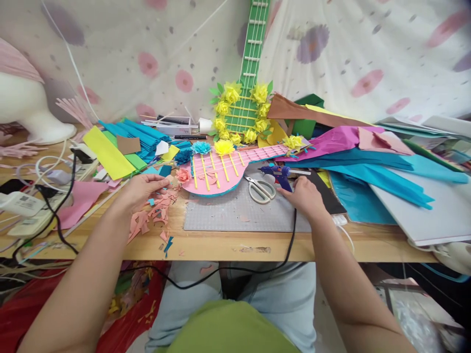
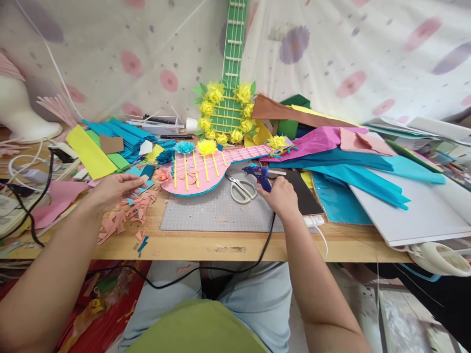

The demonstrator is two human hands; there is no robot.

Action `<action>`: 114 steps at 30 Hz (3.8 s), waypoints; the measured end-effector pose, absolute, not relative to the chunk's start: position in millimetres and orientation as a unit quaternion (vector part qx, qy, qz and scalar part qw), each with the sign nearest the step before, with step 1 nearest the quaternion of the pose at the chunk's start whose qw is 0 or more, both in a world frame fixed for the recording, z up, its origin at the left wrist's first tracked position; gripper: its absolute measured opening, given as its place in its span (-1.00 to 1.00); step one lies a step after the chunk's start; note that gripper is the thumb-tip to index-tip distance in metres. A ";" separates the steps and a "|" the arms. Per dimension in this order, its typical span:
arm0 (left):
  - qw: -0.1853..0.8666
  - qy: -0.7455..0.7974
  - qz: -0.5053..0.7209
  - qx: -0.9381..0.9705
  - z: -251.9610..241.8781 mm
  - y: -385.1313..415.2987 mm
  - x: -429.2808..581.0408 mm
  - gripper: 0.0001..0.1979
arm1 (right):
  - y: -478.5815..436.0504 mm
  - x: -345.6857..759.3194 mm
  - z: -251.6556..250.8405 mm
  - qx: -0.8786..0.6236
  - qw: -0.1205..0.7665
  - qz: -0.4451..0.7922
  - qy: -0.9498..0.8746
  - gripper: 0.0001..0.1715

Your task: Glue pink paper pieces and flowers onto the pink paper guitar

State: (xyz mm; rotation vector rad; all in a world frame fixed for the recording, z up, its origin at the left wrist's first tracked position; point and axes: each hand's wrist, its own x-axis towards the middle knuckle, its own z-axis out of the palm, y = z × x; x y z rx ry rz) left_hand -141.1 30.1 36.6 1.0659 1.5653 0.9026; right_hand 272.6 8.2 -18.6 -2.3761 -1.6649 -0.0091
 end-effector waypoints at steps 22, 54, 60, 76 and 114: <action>0.582 0.616 0.297 0.439 26.5 25.4 -162.7 -0.66 | 73.1 28.3 -10.3 -0.402 0.301 0.035 -0.864 -0.44; 0.542 0.638 0.313 0.449 12.4 57.3 -123.8 -0.61 | 93.8 26.4 -29.0 -0.454 0.369 0.094 -0.805 -0.56; 0.540 0.639 0.308 0.453 13.7 59.5 -120.4 -0.67 | 94.1 26.6 -27.6 -0.448 0.373 0.097 -0.807 -0.56; 0.492 0.613 0.383 0.484 4.8 59.2 -120.1 -0.78 | 92.2 26.0 -24.4 -0.455 0.363 0.098 -0.807 -0.56; 0.227 0.700 0.375 0.563 -13.0 49.5 -104.6 -0.50 | 92.2 32.9 -14.3 -0.441 0.361 0.092 -0.817 -0.57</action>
